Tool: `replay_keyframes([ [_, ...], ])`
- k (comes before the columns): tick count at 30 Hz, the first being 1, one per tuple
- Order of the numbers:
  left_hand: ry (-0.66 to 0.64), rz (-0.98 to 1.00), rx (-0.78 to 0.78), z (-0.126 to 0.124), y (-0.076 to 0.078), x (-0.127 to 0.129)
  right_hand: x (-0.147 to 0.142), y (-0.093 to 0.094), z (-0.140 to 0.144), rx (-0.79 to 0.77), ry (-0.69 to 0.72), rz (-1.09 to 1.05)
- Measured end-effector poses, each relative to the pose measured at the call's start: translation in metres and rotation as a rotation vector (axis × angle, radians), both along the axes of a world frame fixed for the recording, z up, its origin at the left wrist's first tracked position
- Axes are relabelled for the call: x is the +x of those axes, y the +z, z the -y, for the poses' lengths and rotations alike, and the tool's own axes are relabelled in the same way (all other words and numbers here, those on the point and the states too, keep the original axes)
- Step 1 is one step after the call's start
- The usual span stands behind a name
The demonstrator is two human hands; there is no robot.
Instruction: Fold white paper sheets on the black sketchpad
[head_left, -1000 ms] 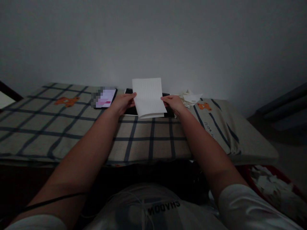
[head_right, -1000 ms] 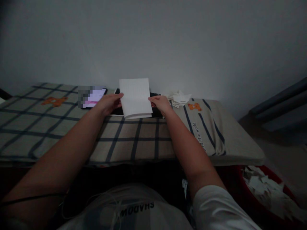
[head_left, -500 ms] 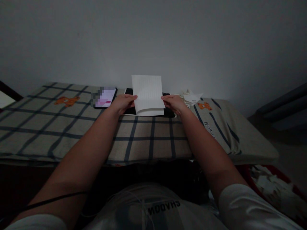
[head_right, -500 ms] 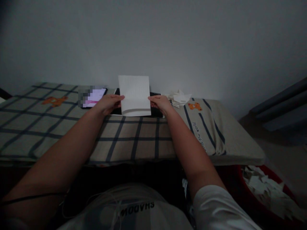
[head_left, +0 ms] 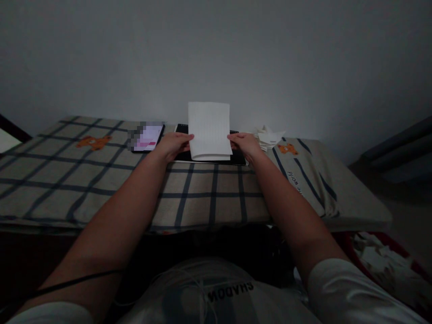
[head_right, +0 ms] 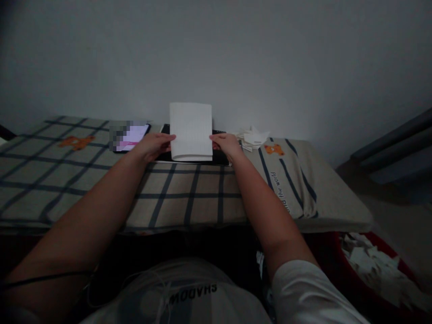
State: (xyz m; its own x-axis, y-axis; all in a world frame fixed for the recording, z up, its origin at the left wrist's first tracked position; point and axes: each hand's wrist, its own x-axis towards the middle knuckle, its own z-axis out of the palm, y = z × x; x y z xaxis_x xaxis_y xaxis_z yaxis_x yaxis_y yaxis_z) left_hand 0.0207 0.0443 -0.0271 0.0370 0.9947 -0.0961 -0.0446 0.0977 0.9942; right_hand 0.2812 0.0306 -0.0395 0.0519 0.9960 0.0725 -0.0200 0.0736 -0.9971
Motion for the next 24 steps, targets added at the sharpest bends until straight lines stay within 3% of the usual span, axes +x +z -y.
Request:
replay_keyframes([
  [5, -0.004, 0.044, -0.01, -0.001, 0.0, 0.0, -0.003, 0.004, 0.003, -0.022, -0.025, 0.032],
  [12, -0.127, 0.09, -0.044, 0.001, 0.0, 0.0, -0.003, 0.009, 0.004, -0.026, -0.108, 0.053],
  [19, -0.025, 0.065, 0.038, 0.001, -0.004, 0.002, -0.006, 0.011, 0.007, -0.006, -0.127, 0.063],
  [24, -0.148, 0.063, -0.024, 0.003, -0.002, 0.003, -0.003, 0.006, 0.001, 0.029, -0.179, 0.036],
])
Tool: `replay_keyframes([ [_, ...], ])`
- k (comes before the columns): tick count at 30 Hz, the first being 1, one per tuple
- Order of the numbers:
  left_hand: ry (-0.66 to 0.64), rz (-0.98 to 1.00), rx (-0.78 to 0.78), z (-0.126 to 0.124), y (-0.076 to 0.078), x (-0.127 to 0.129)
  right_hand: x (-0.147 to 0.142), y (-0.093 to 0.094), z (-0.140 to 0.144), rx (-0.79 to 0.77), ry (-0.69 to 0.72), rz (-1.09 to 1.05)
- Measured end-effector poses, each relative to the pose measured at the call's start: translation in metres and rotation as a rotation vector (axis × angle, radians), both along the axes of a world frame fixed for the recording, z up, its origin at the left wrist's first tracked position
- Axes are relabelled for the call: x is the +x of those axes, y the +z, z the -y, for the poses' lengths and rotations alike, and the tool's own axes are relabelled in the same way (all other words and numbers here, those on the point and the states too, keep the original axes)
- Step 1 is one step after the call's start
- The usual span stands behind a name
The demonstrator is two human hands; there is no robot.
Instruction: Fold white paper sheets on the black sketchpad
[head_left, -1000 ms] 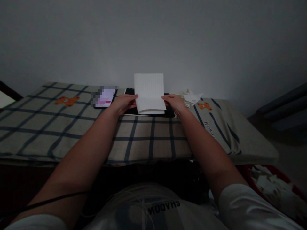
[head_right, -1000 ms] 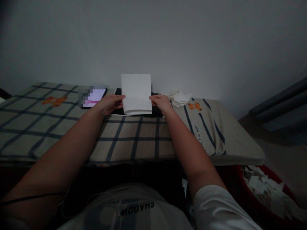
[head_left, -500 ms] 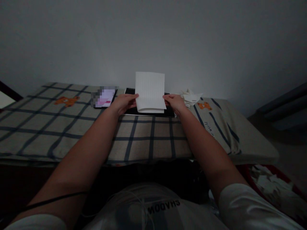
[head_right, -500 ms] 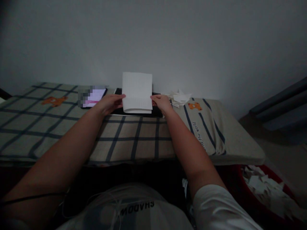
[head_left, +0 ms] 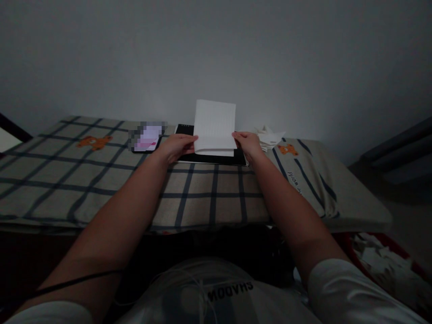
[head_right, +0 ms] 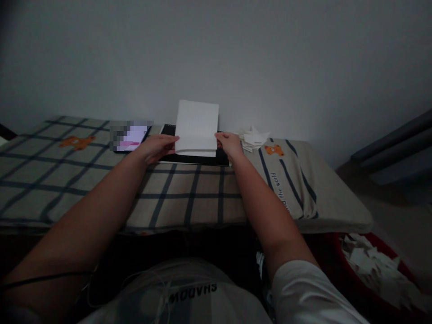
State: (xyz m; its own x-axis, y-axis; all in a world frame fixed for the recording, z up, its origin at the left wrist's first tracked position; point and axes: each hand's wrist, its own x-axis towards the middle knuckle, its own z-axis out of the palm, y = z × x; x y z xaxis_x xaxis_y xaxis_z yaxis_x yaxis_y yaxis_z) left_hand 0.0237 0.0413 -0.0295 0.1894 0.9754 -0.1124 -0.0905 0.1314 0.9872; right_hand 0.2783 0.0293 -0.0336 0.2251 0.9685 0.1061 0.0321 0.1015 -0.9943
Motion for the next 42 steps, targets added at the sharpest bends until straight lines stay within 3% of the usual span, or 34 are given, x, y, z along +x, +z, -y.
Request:
replay_keyframes([
  [6, 0.059, -0.049, 0.056, -0.001, -0.001, 0.0, 0.0, -0.001, -0.003, 0.036, -0.016, 0.004],
  [12, 0.001, -0.044, 0.011, -0.005, -0.003, -0.002, 0.004, -0.003, -0.007, 0.081, -0.066, -0.025],
  [24, 0.132, -0.058, 0.034, -0.003, 0.004, -0.002, 0.004, 0.003, 0.001, -0.064, 0.125, -0.173],
  [31, 0.027, -0.056, 0.014, -0.003, 0.002, -0.002, 0.002, 0.0, -0.002, -0.009, 0.013, -0.115],
  [34, 0.067, -0.098, 0.022, -0.001, 0.003, -0.001, 0.001, -0.001, -0.003, -0.016, 0.01, -0.091],
  [38, 0.208, -0.139, 0.16, 0.001, 0.006, 0.001, -0.001, 0.002, 0.002, -0.073, 0.088, -0.049],
  [42, 0.336, -0.193, 0.37, -0.002, 0.005, 0.0, -0.002, 0.008, 0.009, -0.098, 0.141, 0.19],
])
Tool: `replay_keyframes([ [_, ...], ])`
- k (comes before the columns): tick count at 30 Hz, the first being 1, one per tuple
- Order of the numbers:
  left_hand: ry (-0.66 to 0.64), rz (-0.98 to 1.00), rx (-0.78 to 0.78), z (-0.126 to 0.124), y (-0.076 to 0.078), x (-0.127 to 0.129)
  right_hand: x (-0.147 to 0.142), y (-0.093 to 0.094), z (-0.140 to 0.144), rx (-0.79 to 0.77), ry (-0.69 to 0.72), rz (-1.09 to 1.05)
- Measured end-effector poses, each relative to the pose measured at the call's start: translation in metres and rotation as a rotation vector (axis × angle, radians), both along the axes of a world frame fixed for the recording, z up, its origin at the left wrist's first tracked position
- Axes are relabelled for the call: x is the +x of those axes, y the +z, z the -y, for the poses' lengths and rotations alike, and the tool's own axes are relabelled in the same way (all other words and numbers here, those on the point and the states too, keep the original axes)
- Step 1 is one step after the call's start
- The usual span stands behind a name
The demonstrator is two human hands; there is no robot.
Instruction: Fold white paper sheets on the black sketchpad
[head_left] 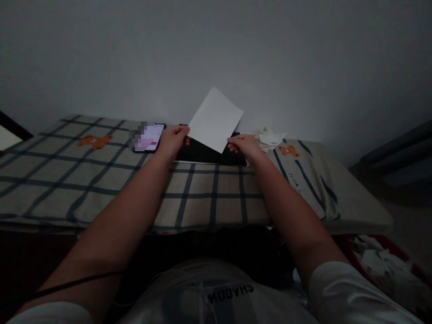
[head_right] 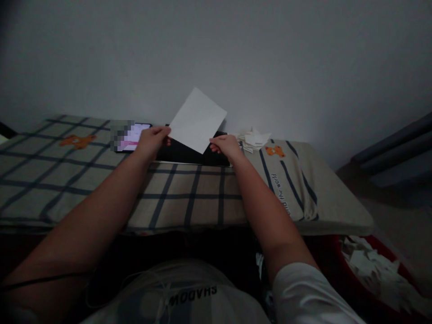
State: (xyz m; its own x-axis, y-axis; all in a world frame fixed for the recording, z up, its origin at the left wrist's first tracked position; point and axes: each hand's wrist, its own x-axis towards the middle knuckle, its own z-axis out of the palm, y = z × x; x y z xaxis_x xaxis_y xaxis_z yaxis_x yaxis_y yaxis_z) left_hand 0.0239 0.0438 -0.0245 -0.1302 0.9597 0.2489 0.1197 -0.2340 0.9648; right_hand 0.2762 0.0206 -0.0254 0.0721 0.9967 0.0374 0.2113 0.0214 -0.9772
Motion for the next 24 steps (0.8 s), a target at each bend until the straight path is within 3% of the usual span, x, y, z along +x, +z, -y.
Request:
replay_keyframes([
  [3, 0.109, -0.104, 0.093, -0.005, -0.002, -0.004, 0.0, 0.006, 0.008, 0.13, 0.048, 0.315],
  [6, 0.163, -0.172, 0.115, -0.008, -0.003, -0.009, 0.0, 0.013, 0.017, 0.358, -0.043, 0.575],
  [9, 0.074, -0.246, 0.074, -0.007, -0.002, -0.012, -0.001, 0.02, 0.025, 0.546, -0.129, 0.667],
  [12, -0.1, -0.357, 0.002, -0.003, 0.0, -0.014, -0.002, 0.023, 0.027, 0.674, -0.002, 0.771],
  [17, -0.316, -0.483, -0.038, 0.007, 0.007, -0.012, -0.011, 0.015, 0.023, 0.699, 0.143, 0.969],
  [24, -0.376, -0.582, 0.081, 0.01, 0.01, -0.009, -0.025, 0.002, 0.014, 0.653, 0.151, 0.956],
])
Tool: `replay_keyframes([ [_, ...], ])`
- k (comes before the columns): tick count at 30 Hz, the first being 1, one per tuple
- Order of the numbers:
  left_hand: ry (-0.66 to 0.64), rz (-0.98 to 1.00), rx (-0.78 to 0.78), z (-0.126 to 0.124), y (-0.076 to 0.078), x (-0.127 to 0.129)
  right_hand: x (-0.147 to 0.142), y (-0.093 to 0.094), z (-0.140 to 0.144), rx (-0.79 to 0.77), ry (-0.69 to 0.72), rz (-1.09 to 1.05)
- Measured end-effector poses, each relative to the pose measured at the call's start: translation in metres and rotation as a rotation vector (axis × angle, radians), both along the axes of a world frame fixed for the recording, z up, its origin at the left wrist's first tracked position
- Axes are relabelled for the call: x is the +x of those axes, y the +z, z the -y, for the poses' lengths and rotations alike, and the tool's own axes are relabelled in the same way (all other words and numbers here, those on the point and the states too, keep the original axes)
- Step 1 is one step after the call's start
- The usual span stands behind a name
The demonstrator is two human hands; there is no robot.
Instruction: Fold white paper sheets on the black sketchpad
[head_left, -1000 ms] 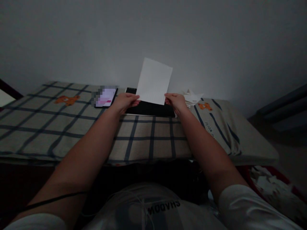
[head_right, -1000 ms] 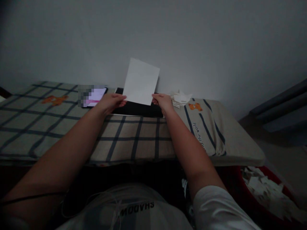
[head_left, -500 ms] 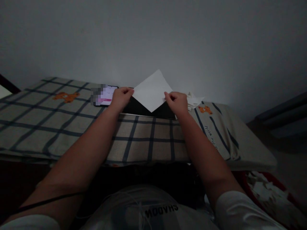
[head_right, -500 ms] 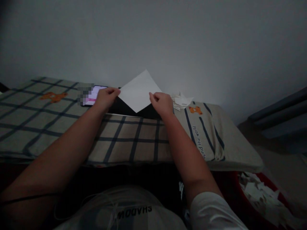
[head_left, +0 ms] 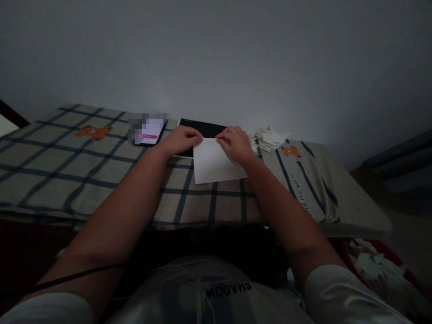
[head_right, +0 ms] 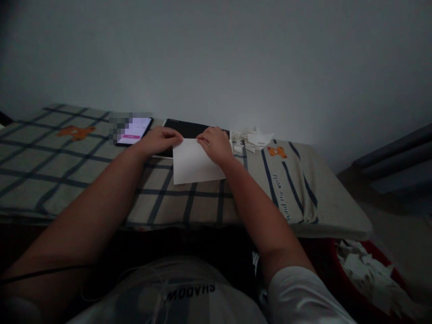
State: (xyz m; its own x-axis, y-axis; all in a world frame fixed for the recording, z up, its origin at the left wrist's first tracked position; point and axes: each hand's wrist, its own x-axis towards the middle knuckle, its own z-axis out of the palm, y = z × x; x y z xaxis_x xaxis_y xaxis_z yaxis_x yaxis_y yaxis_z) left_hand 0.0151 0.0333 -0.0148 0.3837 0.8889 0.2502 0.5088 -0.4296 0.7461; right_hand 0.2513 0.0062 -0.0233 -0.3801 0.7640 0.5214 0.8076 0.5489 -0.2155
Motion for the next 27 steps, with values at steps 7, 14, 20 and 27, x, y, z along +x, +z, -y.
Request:
replay_keyframes([
  [7, -0.018, -0.201, 0.338, 0.003, -0.008, 0.012, -0.005, -0.003, -0.001, -0.021, 0.022, -0.046],
  [14, 0.04, -0.299, 0.46, 0.009, -0.012, 0.025, -0.008, -0.005, -0.003, -0.012, 0.045, -0.031],
  [20, 0.035, -0.3, 0.496, 0.011, -0.009, 0.025, -0.008, 0.0, 0.0, -0.014, 0.03, -0.003],
  [27, 0.091, -0.336, 0.467, 0.004, -0.004, 0.013, 0.012, -0.002, -0.008, 0.003, -0.077, -0.024],
])
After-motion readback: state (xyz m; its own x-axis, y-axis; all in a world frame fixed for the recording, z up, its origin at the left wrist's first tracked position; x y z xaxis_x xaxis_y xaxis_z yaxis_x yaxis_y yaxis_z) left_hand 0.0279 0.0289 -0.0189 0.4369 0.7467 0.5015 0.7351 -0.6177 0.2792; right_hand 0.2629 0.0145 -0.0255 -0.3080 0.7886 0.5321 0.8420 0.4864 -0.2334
